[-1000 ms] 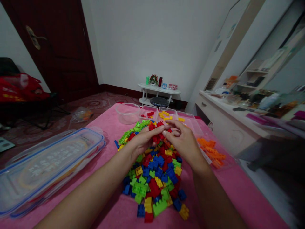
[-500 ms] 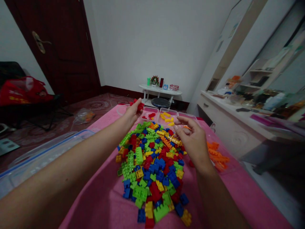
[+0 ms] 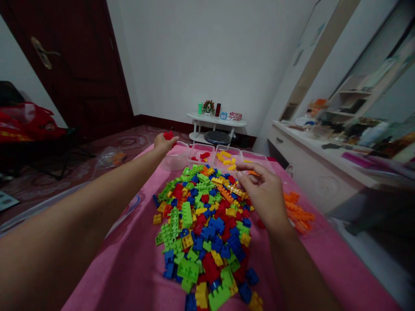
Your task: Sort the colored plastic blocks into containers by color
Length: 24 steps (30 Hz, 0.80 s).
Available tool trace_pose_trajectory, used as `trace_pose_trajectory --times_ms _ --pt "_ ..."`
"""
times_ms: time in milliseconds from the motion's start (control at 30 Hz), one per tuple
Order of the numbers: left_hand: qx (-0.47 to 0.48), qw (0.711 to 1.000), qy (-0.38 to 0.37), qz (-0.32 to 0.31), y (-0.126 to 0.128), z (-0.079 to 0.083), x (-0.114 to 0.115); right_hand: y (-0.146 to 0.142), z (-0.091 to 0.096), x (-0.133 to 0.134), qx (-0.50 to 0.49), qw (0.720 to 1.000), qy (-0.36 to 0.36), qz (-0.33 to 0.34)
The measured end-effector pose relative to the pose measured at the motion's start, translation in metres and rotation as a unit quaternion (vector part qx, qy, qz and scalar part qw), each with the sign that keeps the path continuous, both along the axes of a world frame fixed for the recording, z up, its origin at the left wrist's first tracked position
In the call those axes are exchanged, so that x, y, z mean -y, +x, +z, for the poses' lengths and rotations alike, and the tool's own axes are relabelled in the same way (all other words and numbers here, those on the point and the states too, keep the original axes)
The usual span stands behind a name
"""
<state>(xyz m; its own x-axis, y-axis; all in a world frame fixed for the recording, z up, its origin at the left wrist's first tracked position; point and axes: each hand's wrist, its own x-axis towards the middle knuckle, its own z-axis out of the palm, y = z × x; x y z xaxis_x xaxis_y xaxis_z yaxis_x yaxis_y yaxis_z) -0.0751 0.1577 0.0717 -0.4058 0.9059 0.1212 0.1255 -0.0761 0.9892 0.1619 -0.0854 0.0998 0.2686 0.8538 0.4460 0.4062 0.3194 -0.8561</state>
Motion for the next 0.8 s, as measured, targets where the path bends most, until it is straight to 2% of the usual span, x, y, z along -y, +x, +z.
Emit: trace_pose_trajectory --times_ms 100,200,367,433,533,600,700,800 --pt "-0.002 0.999 0.033 -0.035 0.011 0.000 -0.002 0.000 -0.001 -0.001 0.006 1.000 0.000 0.002" --pt "0.035 0.992 0.022 -0.116 0.031 0.005 0.009 0.000 -0.002 -0.002 0.011 1.000 0.004 -0.002" --pt "-0.022 0.955 -0.079 -0.284 0.058 0.012 0.032 0.000 -0.003 -0.003 0.021 1.000 0.000 0.012" --pt "-0.046 0.941 -0.116 -0.315 0.065 0.012 0.034 0.000 -0.004 -0.003 0.025 1.000 0.000 0.017" --pt "-0.069 0.940 -0.135 -0.306 0.072 0.008 0.025 0.001 -0.005 -0.004 0.026 0.999 0.003 0.023" --pt "-0.069 0.949 -0.138 -0.277 0.076 0.004 0.015 0.002 -0.006 -0.005 0.023 0.999 0.004 0.022" --pt "-0.059 0.961 -0.133 -0.235 0.083 -0.001 -0.002 0.003 -0.006 -0.005 0.019 1.000 0.009 0.017" --pt "-0.044 0.966 -0.114 -0.227 0.091 -0.005 -0.015 0.005 -0.006 -0.006 0.016 1.000 0.010 0.011"
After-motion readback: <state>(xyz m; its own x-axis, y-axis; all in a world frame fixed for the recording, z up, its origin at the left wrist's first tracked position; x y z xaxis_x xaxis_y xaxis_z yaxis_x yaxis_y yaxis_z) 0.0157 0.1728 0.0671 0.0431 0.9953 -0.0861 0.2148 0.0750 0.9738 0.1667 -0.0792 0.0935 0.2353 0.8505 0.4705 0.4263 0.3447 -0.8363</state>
